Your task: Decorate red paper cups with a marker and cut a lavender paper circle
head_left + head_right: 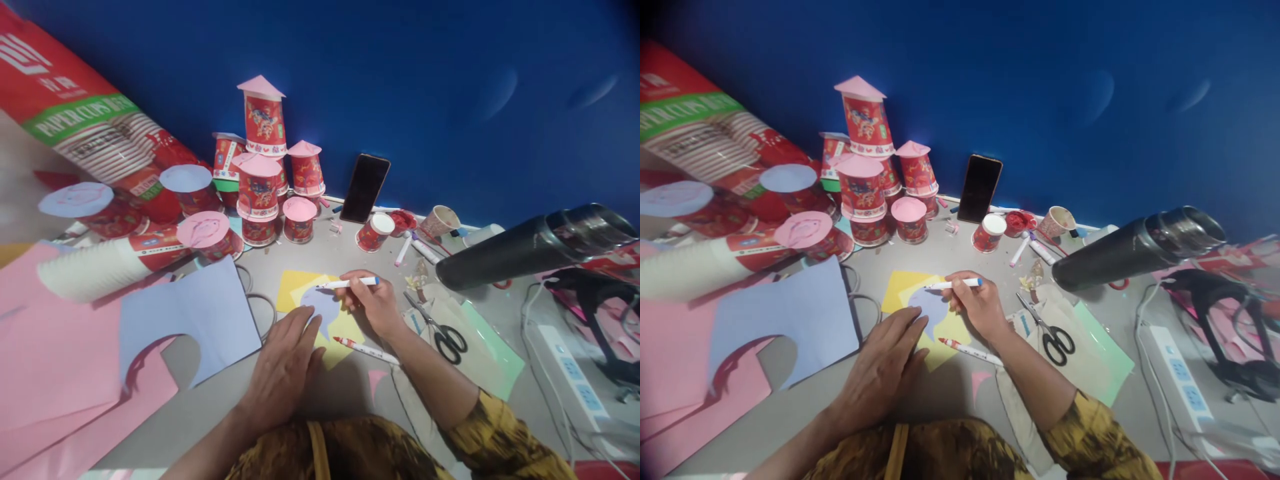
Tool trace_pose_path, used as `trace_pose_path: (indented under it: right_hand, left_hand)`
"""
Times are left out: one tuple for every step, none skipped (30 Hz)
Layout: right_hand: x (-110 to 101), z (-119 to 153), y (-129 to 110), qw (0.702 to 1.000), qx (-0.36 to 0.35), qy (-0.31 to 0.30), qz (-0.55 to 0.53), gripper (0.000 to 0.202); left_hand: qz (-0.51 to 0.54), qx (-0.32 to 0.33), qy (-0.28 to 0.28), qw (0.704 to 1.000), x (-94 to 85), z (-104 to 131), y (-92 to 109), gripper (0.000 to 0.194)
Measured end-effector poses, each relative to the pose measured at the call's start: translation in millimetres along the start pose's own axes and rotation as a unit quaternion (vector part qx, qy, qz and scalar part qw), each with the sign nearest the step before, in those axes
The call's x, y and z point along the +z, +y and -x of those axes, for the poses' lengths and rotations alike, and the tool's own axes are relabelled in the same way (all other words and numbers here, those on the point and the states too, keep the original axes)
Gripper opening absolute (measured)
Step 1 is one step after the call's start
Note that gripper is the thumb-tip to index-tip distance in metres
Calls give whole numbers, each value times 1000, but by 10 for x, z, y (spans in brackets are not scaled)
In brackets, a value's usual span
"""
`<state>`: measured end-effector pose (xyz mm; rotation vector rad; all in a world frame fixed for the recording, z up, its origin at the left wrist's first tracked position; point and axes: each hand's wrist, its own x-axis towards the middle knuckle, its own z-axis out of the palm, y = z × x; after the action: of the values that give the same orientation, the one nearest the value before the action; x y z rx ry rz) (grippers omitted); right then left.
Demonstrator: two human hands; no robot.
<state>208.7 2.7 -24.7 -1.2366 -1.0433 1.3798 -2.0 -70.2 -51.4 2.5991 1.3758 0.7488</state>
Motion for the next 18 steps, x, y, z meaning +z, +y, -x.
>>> trace_pose_path:
  right_hand:
    - [0, -6, 20, 1000, -9, 3, 16, 41]
    - [3, -10, 36, 999, -21, 7, 32, 39]
    - [7, -12, 50, 998, -33, 11, 47, 36]
    - [14, -11, 60, 997, -45, 15, 64, 33]
    - [22, -5, 68, 995, -59, 17, 81, 30]
    - [31, 4, 74, 992, -74, 19, 98, 26]
    - [40, 14, 79, 989, -91, 18, 115, 24]
    - [49, 24, 84, 985, -108, 13, 131, 21]
    - [57, 33, 90, 982, -123, 5, 145, 19]
    - [64, 38, 97, 978, -134, -4, 158, 18]
    - [70, 40, 106, 976, -140, -14, 168, 17]
    - [76, 38, 116, 974, -142, -22, 176, 17]
    - [80, 35, 126, 972, -142, -29, 183, 16]
    - [83, 31, 135, 971, -142, -33, 190, 16]
    - [85, 27, 143, 970, -142, -35, 196, 16]
    - [86, 24, 148, 968, -143, -36, 201, 15]
    - [86, 22, 152, 967, -144, -36, 205, 15]
    - [86, 22, 153, 966, -146, -36, 208, 15]
  left_hand:
    - [0, 2, 0, 1000, -4, -3, 1, 33]
    - [1, 3, 1, 1000, -6, -5, 2, 33]
    - [2, 4, 2, 1000, -6, -6, 3, 33]
    - [3, 4, 2, 1000, -5, -5, 4, 33]
    - [4, 4, 2, 1000, -2, -2, 5, 34]
    - [6, 3, 2, 1000, 1, 2, 5, 34]
    - [7, 2, 3, 1000, 5, 7, 4, 34]
    - [9, 3, 5, 1000, 9, 12, 3, 35]
    - [10, 5, 8, 1000, 12, 18, 2, 35]
    - [10, 7, 10, 1000, 16, 24, 1, 35]
    - [11, 8, 11, 1000, 19, 29, 0, 35]
    - [12, 9, 11, 1000, 23, 33, -1, 36]
    - [13, 9, 11, 1000, 27, 38, -2, 36]
    - [15, 9, 11, 1000, 31, 41, -2, 37]
    - [17, 8, 13, 1000, 35, 44, -2, 37]
    - [18, 8, 16, 1000, 39, 46, -2, 37]
    - [19, 7, 19, 1000, 41, 48, -2, 36]
    - [19, 6, 20, 1000, 43, 49, -2, 36]
